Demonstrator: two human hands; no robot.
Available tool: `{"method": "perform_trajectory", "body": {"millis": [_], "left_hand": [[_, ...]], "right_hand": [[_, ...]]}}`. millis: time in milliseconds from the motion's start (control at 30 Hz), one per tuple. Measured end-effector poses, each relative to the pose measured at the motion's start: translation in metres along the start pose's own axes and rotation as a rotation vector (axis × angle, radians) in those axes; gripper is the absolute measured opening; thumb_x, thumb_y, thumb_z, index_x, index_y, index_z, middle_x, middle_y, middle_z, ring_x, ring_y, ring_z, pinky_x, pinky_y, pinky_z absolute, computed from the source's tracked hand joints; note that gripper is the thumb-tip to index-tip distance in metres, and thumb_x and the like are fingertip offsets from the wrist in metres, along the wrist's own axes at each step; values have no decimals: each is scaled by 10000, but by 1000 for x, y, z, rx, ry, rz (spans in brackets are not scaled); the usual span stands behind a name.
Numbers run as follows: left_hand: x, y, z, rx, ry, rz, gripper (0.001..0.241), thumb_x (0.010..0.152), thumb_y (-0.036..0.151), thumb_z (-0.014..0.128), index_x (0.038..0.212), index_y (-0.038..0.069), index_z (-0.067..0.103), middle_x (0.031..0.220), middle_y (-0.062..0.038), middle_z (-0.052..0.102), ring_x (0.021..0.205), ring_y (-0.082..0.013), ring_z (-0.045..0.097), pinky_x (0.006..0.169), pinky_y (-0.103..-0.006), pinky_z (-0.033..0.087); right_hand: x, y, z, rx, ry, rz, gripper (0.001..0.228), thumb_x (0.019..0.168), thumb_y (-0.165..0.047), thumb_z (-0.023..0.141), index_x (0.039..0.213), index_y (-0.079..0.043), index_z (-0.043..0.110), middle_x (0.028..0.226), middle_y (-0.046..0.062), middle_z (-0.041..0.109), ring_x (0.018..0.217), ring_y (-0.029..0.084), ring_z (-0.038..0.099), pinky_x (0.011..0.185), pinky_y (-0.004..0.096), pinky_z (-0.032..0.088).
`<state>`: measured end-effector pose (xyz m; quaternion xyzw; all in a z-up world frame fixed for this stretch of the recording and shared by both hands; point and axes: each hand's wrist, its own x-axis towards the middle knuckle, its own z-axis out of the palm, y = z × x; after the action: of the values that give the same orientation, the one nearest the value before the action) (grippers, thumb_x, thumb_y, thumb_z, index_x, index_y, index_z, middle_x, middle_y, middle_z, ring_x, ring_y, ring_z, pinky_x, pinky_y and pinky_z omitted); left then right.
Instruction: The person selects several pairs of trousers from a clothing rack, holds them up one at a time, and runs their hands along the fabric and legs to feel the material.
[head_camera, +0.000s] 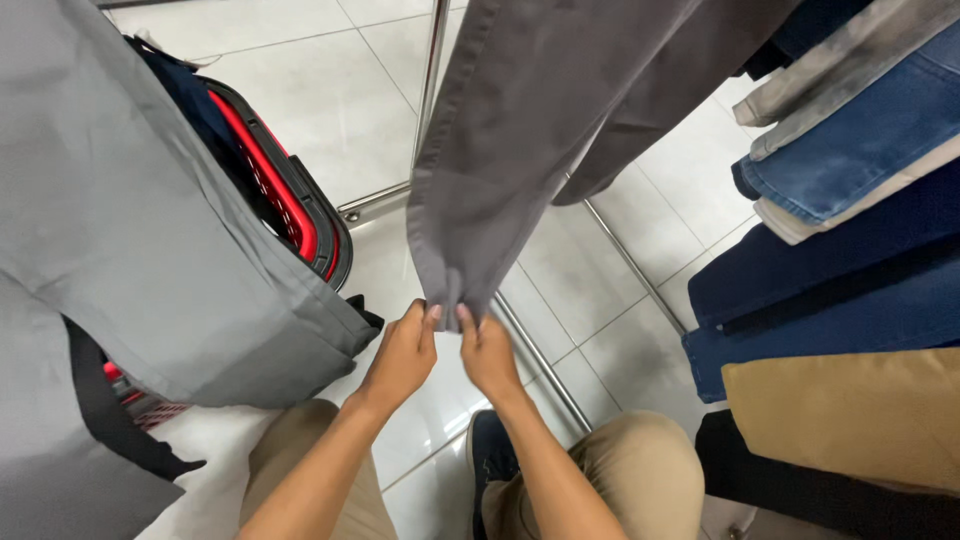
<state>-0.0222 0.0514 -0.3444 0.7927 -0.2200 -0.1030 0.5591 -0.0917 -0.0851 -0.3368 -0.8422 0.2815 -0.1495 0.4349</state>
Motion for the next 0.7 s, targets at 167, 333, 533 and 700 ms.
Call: {"method": "perform_trajectory", "body": {"millis": [167,333,533,700], "left_hand": [[2,-5,-11,110,82,-136,369,989,263,406,672,76,441,477,-154,524,429,-211,489,467,-320,398],[2,-15,3,-122,240,-256,259,995,255,444,930,5,454,705,-190,549,707,-288,554,675,-373,421],[-26,-101,87,-114,81,-657,293,913,323,479,1040,62,518,1063,-171,561,1019,-318,517,910,-420,373],[-64,-189,222,142,-264,-544,232,837,371,558,879,150,614,761,-68,653,742,-236,611,739,-364,439]], "right_hand": [[15,9,-17,-61,-133,26,408,943,-343,516,665,-56,597,561,124,610,530,220,588,514,338,454],[11,-76,-100,-212,-487,140,332,895,-330,559,940,-9,628,835,214,654,787,329,617,717,408,497],[15,-74,-167,-437,-393,380,449,871,-434,482,1194,-139,583,1087,141,651,1020,301,614,832,413,478],[13,-23,-192,-340,-401,552,544,801,-515,479,1211,-169,573,1161,9,652,984,176,615,847,293,444]]}}
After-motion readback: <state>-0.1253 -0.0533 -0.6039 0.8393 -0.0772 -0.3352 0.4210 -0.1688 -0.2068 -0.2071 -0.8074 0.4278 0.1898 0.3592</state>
